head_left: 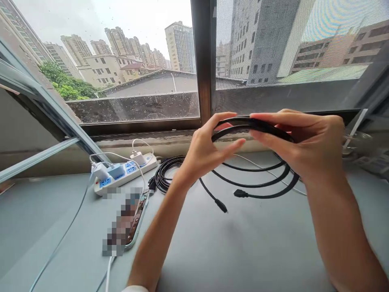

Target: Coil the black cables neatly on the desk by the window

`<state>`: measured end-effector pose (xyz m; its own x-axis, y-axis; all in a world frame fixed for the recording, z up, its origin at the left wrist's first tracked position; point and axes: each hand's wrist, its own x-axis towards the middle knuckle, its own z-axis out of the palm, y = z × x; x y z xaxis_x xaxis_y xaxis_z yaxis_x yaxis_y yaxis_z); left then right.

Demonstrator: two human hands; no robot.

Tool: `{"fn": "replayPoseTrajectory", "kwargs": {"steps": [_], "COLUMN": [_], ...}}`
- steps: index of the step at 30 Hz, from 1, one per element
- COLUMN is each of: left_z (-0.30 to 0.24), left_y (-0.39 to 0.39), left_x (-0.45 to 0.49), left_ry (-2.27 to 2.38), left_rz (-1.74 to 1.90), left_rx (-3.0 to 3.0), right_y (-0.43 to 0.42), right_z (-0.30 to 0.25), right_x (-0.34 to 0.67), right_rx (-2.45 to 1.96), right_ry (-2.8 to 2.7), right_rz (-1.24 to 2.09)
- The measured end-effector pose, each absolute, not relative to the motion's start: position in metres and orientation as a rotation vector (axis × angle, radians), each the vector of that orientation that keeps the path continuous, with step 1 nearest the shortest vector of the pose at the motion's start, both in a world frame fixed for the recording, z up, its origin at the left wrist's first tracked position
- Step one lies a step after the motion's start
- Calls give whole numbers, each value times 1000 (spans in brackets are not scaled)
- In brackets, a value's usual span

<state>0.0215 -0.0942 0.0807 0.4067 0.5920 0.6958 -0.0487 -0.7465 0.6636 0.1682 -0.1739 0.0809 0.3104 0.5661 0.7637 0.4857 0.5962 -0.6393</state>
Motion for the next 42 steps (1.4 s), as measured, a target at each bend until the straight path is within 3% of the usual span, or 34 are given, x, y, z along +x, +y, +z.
{"fn": "replayPoseTrajectory", "kwargs": {"steps": [7,14,24,35,42], "left_z": [68,83,92,77,70], "left_y": [-72,-79,-118,-105,-103], "left_x": [26,10,10,22,38], "left_ry": [584,667,830,674,579], "left_rz": [1258,1430,1888,1393,1392], "left_rx": [1615,1459,2055,1674,1239], "right_y": [-161,-160,-177,-191,-194], "right_z": [81,73,74,87,85], "right_x": [183,194,160,167,165], "right_rx": [-851,-1359,-1146,-1127,-1029], "right_ry": [-1086,-1396,-1527,-1236,-1230], "right_rz": [14,-327,-57,276,435]}}
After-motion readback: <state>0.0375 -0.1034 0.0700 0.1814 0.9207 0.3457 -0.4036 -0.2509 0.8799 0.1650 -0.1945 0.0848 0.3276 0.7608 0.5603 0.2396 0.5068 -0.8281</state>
